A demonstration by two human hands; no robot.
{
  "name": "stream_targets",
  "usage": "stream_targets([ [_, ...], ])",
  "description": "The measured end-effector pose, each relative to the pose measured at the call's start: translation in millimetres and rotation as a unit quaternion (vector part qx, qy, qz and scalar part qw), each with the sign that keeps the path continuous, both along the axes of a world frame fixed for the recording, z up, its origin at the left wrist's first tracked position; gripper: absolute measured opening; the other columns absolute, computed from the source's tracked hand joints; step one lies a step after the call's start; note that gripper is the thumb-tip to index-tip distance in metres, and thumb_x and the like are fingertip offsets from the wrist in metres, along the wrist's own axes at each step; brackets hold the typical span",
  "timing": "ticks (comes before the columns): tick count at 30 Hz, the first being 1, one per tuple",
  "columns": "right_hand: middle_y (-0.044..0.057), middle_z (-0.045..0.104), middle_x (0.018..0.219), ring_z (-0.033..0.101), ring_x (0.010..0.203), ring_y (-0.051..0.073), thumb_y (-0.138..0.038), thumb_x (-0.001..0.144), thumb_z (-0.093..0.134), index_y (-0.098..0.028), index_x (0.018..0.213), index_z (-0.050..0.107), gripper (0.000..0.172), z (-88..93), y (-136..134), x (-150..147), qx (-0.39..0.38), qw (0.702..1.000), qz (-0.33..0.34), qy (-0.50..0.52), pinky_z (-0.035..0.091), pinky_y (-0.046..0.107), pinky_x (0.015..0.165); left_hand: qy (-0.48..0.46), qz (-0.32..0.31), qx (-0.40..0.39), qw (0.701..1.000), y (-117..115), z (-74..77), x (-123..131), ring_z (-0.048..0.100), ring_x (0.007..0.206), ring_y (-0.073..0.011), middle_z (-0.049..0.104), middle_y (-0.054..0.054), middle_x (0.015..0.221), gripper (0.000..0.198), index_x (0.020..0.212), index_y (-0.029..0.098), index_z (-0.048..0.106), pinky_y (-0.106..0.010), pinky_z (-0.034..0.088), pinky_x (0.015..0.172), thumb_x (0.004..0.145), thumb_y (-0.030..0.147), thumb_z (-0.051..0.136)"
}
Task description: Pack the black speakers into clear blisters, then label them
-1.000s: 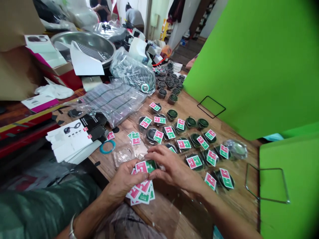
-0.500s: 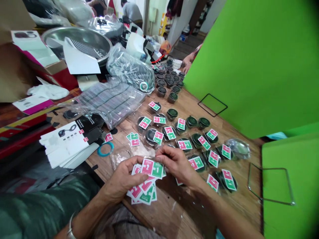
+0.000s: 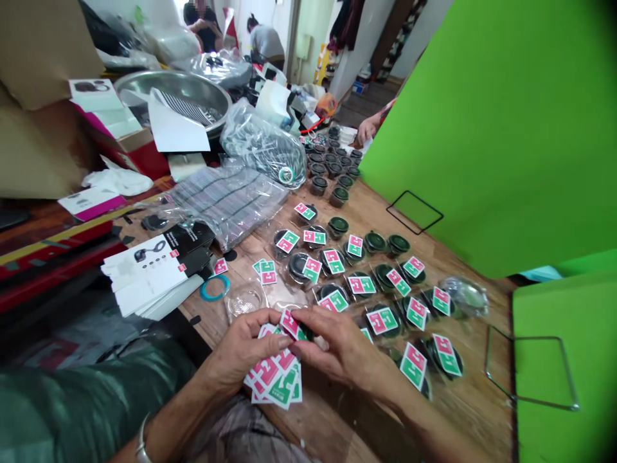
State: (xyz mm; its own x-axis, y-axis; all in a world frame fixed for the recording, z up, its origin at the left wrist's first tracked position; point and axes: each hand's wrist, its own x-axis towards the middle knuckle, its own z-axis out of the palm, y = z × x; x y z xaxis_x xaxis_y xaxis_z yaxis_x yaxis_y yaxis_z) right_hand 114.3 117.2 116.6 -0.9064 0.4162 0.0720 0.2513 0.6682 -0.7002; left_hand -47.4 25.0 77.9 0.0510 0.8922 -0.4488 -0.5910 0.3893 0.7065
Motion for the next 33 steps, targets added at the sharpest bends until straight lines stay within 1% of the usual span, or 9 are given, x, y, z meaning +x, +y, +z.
stream_targets([
  [5,0.001,0.061,0.069,0.052,0.058,0.01,-0.024,0.093,0.037,-0.018,0.092,0.063,0.027,-6.8,31.6,-2.6,0.044,0.991,-0.121,0.028,0.037,0.022,0.056,0.037,0.035,-0.057,0.997,4.4,-1.3,-1.6,0.059,0.047,-0.0115,0.069,-0.002,0.062,0.035,0.079,0.014,0.06,-0.02,0.047,0.046,0.057,0.03,0.082],
  [10,0.007,0.061,0.085,0.054,0.074,0.014,-0.023,0.093,0.036,-0.015,0.095,0.062,0.028,-15.6,135.4,-11.8,0.27,0.921,-0.267,-0.085,0.038,0.025,0.066,0.031,0.044,-0.081,0.995,13.9,-3.5,-1.6,0.059,0.045,-0.0125,0.067,-0.001,0.055,0.036,0.073,0.015,0.059,-0.019,0.046,0.043,0.056,0.034,0.082],
  [14,0.01,0.058,0.091,0.052,0.085,0.015,-0.024,0.095,0.031,-0.009,0.096,0.061,0.033,-31.4,203.2,-22.5,0.289,0.902,-0.296,-0.122,0.037,0.028,0.074,0.029,0.052,-0.089,0.994,16.9,-2.3,-1.8,0.06,0.045,-0.0128,0.068,-0.002,0.057,0.036,0.074,0.015,0.059,-0.02,0.046,0.044,0.056,0.037,0.082],
  [17,0.009,0.06,0.093,0.052,0.089,0.018,-0.026,0.09,0.045,-0.011,0.091,0.062,0.022,-42.2,220.6,-26.8,0.282,0.903,-0.291,-0.144,0.038,0.03,0.077,0.041,0.055,-0.101,0.993,16.8,-2.1,-5.2,0.06,0.045,-0.0133,0.068,-0.003,0.057,0.035,0.074,0.015,0.06,-0.02,0.046,0.044,0.055,0.035,0.082],
  [20,0.014,0.058,0.112,0.048,0.104,0.026,-0.022,0.086,0.052,-0.015,0.1,0.06,0.018,-36.4,206.4,-21.6,0.289,0.896,-0.301,-0.149,0.037,0.038,0.084,0.049,0.063,-0.106,0.991,15.4,-3.0,-7.9,0.06,0.045,-0.0132,0.069,-0.003,0.059,0.035,0.073,0.015,0.059,-0.021,0.047,0.045,0.056,0.034,0.082],
  [23,0.014,0.055,0.12,0.049,0.107,0.026,-0.025,0.09,0.046,-0.016,0.111,0.057,0.025,-13.6,156.8,-9.8,0.271,0.913,-0.283,-0.113,0.038,0.04,0.088,0.045,0.059,-0.096,0.993,14.1,-5.2,-5.2,0.059,0.046,-0.0132,0.068,-0.003,0.059,0.035,0.074,0.015,0.059,-0.021,0.047,0.045,0.056,0.034,0.082],
  [27,0.008,0.059,0.111,0.055,0.095,0.018,-0.04,0.088,0.051,-0.02,0.121,0.052,0.038,12.3,65.2,2.0,0.065,0.993,-0.101,-0.011,0.044,0.029,0.077,0.06,0.029,-0.065,0.996,12.4,-6.1,4.8,0.057,0.045,-0.0116,0.067,-0.001,0.058,0.035,0.076,0.015,0.059,-0.02,0.044,0.044,0.058,0.037,0.08],
  [30,0.001,0.06,0.078,0.054,0.071,0.012,-0.031,0.088,0.051,-0.018,0.091,0.063,0.018,14.1,27.4,6.1,-0.007,0.998,-0.049,-0.046,0.041,0.024,0.063,0.072,0.016,-0.056,0.996,11.2,-2.3,10.1,0.054,0.042,-0.0098,0.064,0.001,0.055,0.035,0.076,0.016,0.06,-0.018,0.04,0.042,0.057,0.037,0.08],
  [33,-0.001,0.059,0.069,0.052,0.065,0.01,-0.027,0.087,0.052,-0.017,0.074,0.061,0.018,10.2,37.9,12.4,-0.044,0.994,-0.099,-0.021,0.039,0.022,0.06,0.075,0.036,-0.072,0.994,11.1,0.8,10.6,0.054,0.041,-0.0114,0.064,0.001,0.053,0.036,0.073,0.016,0.059,-0.02,0.041,0.041,0.053,0.037,0.082],
])
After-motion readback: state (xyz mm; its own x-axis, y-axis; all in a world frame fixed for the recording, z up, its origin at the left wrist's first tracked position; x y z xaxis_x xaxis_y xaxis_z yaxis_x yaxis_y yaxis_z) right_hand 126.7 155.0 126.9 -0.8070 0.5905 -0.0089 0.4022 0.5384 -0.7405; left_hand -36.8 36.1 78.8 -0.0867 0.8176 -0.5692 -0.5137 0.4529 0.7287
